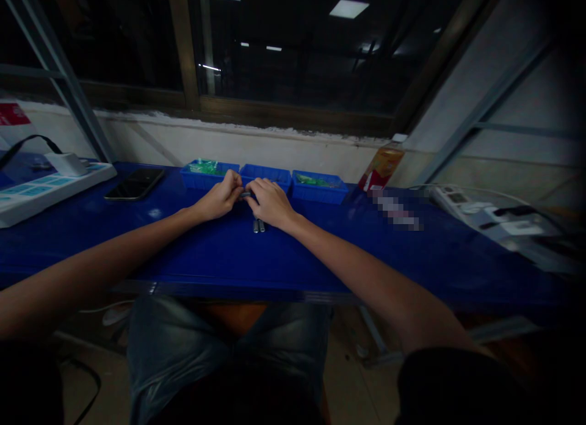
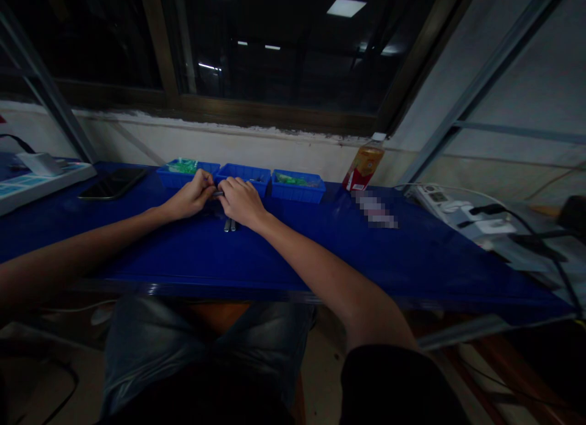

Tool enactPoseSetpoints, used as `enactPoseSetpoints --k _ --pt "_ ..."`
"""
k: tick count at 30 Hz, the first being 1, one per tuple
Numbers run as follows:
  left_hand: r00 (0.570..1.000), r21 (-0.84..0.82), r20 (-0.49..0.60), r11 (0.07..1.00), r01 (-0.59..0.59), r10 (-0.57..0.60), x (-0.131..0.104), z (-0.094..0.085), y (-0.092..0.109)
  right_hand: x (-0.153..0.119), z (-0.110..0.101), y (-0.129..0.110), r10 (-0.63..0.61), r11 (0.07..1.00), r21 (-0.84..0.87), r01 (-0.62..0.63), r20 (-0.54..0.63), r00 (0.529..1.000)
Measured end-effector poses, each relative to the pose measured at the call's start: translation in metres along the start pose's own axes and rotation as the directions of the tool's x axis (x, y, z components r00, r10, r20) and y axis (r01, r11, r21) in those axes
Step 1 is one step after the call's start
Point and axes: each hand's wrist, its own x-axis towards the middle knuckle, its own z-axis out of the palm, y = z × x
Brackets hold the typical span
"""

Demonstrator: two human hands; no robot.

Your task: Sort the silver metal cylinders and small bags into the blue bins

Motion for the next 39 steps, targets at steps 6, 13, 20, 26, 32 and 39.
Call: enactPoseSetpoints --k 6,13,20,26,32,39 --pt "0.998 0.046 0.046 0.998 -0.054 0.051 -0.0010 -0.0068 0.0005 0.0019 0.0042 0.0012 0.065 0.998 0.015 -0.065 -0.006 0.998" --pt "0.995 0.172 0.071 0.982 -0.078 0.067 -0.0014 -0.0071 0.0029 0.0020 0.0055 0.0020 0.083 0.992 0.100 -0.082 -0.004 0.997" --pt "0.995 0.260 0.092 0.964 -0.055 0.032 -0.0013 -0.0062 0.0000 0.0001 0.0011 -0.0017 0.038 0.993 0.117 -0.035 -0.023 0.999" --pt "0.999 0.195 0.025 0.980 -0.036 0.032 -0.0027 -0.0070 0.0044 0.0025 0.0011 -0.0017 0.068 0.993 0.100 -0.066 -0.011 0.998" --pt "0.997 0.177 -0.003 0.981 -0.080 0.082 -0.0021 -0.0060 0.0041 0.0053 0.0060 0.0025 0.096 0.982 0.156 -0.101 0.043 0.994" --pt "0.999 0.259 -0.014 0.965 -0.042 0.047 -0.0017 -0.0059 0.0039 0.0018 -0.0001 0.0014 0.086 0.968 0.239 -0.081 -0.014 0.996"
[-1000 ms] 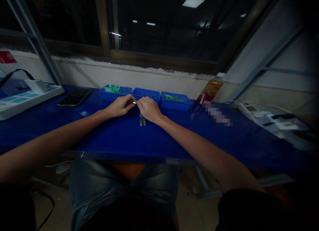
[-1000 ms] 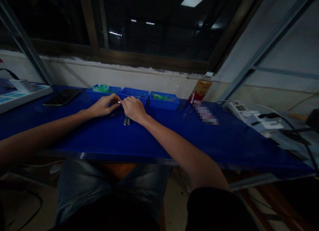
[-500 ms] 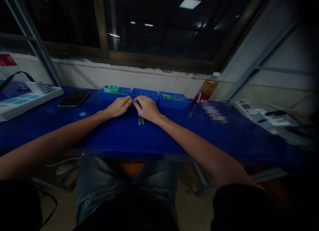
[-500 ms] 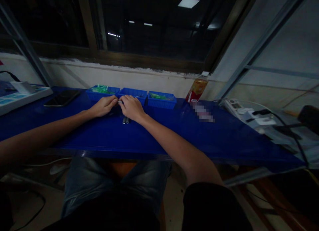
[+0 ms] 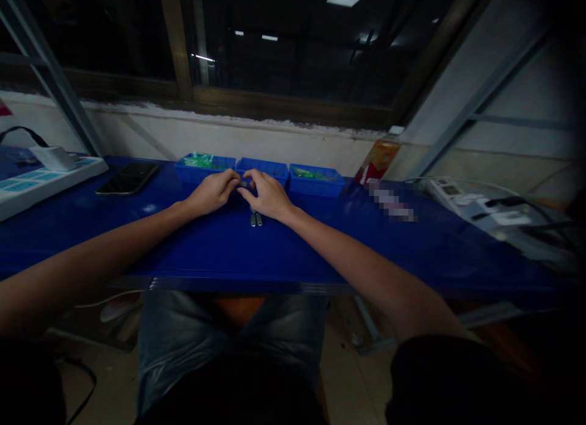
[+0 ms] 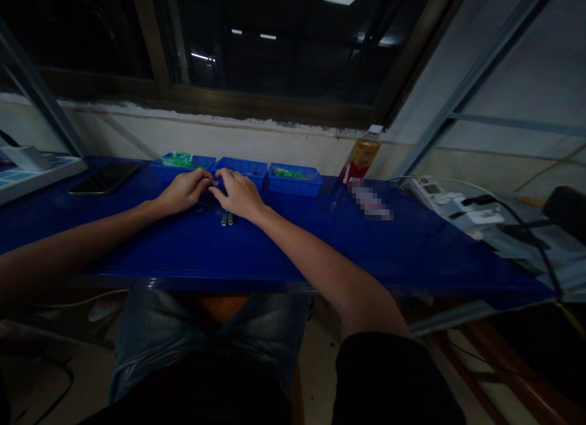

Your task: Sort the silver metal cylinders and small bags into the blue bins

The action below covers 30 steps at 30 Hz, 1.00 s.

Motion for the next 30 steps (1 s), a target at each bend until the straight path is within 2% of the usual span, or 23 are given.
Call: enactPoseSetpoints --k 6,14,17,20,24,30 --pt "0.995 0.026 0.080 0.998 0.052 -0.054 -0.0006 -0.0019 -0.0005 -0.0021 -0.0019 -0.0050 -0.046 0.992 -0.119 0.048 0.023 0.999" --pt "0.997 -0.063 0.076 0.998 0.020 -0.015 -0.0020 0.0000 0.0006 0.0008 0.0010 0.0001 0.000 0.980 -0.201 0.002 0.011 1.000" --pt "0.996 -0.047 0.089 0.999 -0.015 0.019 -0.0026 0.0006 0.0000 0.0009 0.0015 0.0013 -0.005 0.982 -0.188 0.012 0.035 0.999" --pt "0.994 -0.029 0.108 1.000 0.006 -0.002 -0.0027 0.0007 -0.0021 -0.0008 0.0017 0.0002 -0.004 0.990 -0.138 0.013 0.070 0.998" --pt "0.994 0.022 0.102 0.999 0.048 -0.050 -0.0019 -0.0011 -0.0018 -0.0030 0.0009 -0.0027 -0.012 0.996 -0.082 0.015 0.042 0.999" --pt "0.988 0.017 0.148 0.999 0.030 -0.032 -0.0009 -0.0022 -0.0018 -0.0019 0.0000 -0.0018 -0.075 0.994 -0.080 0.077 0.033 0.997"
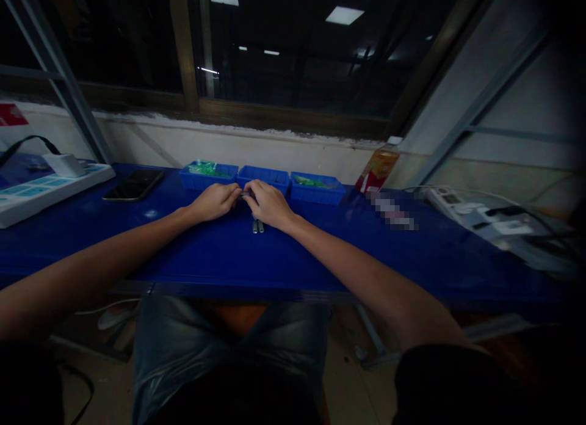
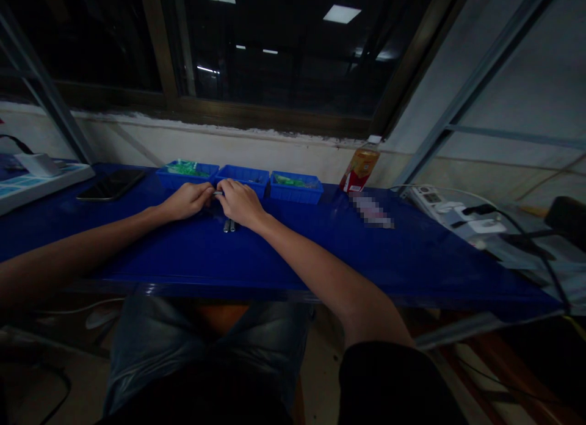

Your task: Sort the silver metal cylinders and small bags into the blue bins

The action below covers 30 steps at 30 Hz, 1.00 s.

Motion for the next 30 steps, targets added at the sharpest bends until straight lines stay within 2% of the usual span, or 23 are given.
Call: enactPoseSetpoints --k 12,16,22,25,30 --pt "0.997 -0.127 -0.067 0.990 -0.054 0.046 -0.0012 0.0003 0.0011 0.0017 0.0031 0.0017 0.067 0.989 -0.132 -0.063 0.022 0.998" --pt "0.988 -0.060 -0.118 0.993 -0.106 0.099 -0.0003 0.0022 0.0013 0.0017 0.0038 0.0020 0.079 0.990 -0.122 -0.076 0.017 0.997" --pt "0.985 0.048 -0.163 0.997 -0.053 0.060 0.0004 -0.0007 -0.0001 0.0003 -0.0007 0.0013 0.074 0.997 0.001 -0.074 -0.024 0.997" --pt "0.990 0.067 -0.138 0.998 -0.020 0.029 0.0003 -0.0025 0.0003 -0.0007 -0.0019 0.0004 0.061 0.998 0.038 -0.059 -0.049 0.997" --pt "0.997 0.055 -0.075 0.998 0.009 -0.005 0.0000 -0.0030 0.0026 -0.0009 -0.0012 0.0000 0.006 1.000 -0.001 -0.006 -0.021 1.000"
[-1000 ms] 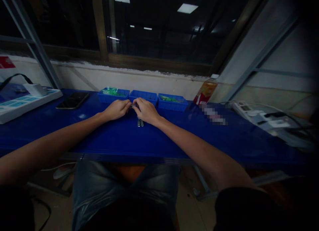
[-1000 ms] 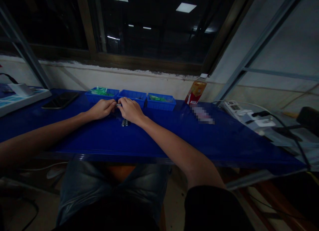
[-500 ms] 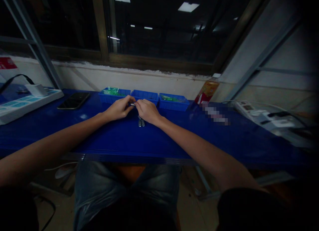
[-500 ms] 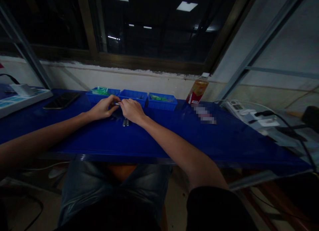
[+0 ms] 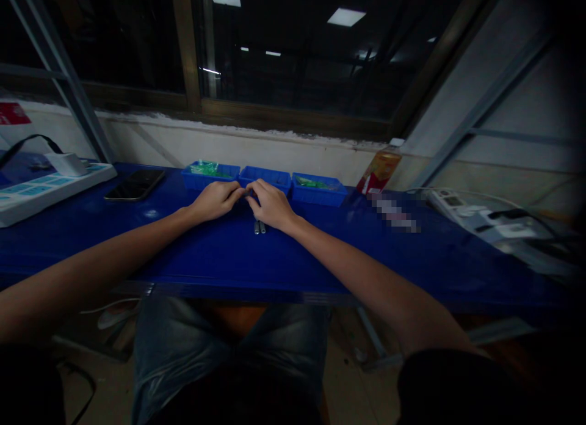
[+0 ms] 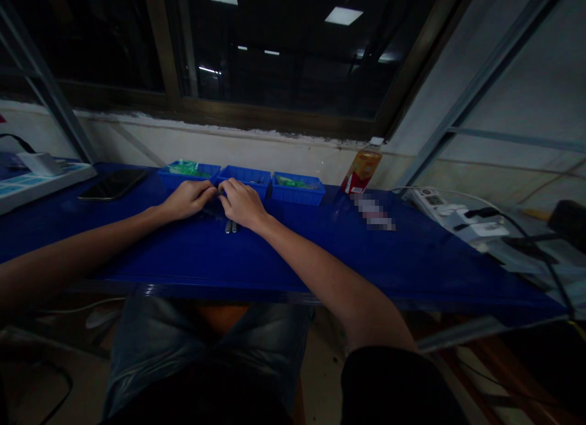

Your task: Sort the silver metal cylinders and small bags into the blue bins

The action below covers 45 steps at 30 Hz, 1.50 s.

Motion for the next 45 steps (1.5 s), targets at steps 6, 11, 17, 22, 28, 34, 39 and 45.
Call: enactPoseSetpoints --k 6,11,17,22,28,34,39,45 --pt "0.997 -0.114 -0.067 0.993 -0.031 0.024 0.000 0.000 0.000 0.002 0.001 0.002 0.056 0.997 -0.058 -0.055 0.003 0.998" --pt "0.996 -0.083 -0.043 0.994 -0.077 0.074 0.000 0.001 -0.001 0.002 0.002 0.003 0.059 0.996 -0.068 -0.059 0.001 0.998" --pt "0.998 0.006 -0.053 1.000 -0.027 0.027 0.000 0.003 -0.003 0.000 0.002 0.003 0.047 0.998 0.042 -0.045 -0.039 0.998" --pt "1.000 0.001 0.007 1.000 0.003 -0.003 0.000 0.001 -0.001 -0.001 0.001 0.002 0.005 1.000 -0.012 -0.005 -0.044 0.999" --pt "0.991 -0.044 0.134 0.999 0.030 -0.024 0.001 0.005 -0.006 0.003 -0.005 0.018 0.041 0.989 -0.137 -0.053 -0.089 0.995" --pt "0.943 -0.103 0.270 0.980 -0.171 0.193 -0.001 0.008 -0.008 0.002 -0.004 0.065 0.266 0.925 -0.222 -0.309 -0.203 0.942" --pt "0.890 -0.131 0.319 0.945 -0.298 0.325 0.002 0.008 -0.003 -0.001 -0.003 0.073 0.339 0.890 -0.245 -0.384 -0.207 0.918" --pt "0.922 -0.097 0.287 0.966 -0.240 0.258 0.002 0.008 -0.006 0.000 -0.006 0.043 0.291 0.914 -0.247 -0.321 -0.150 0.945"
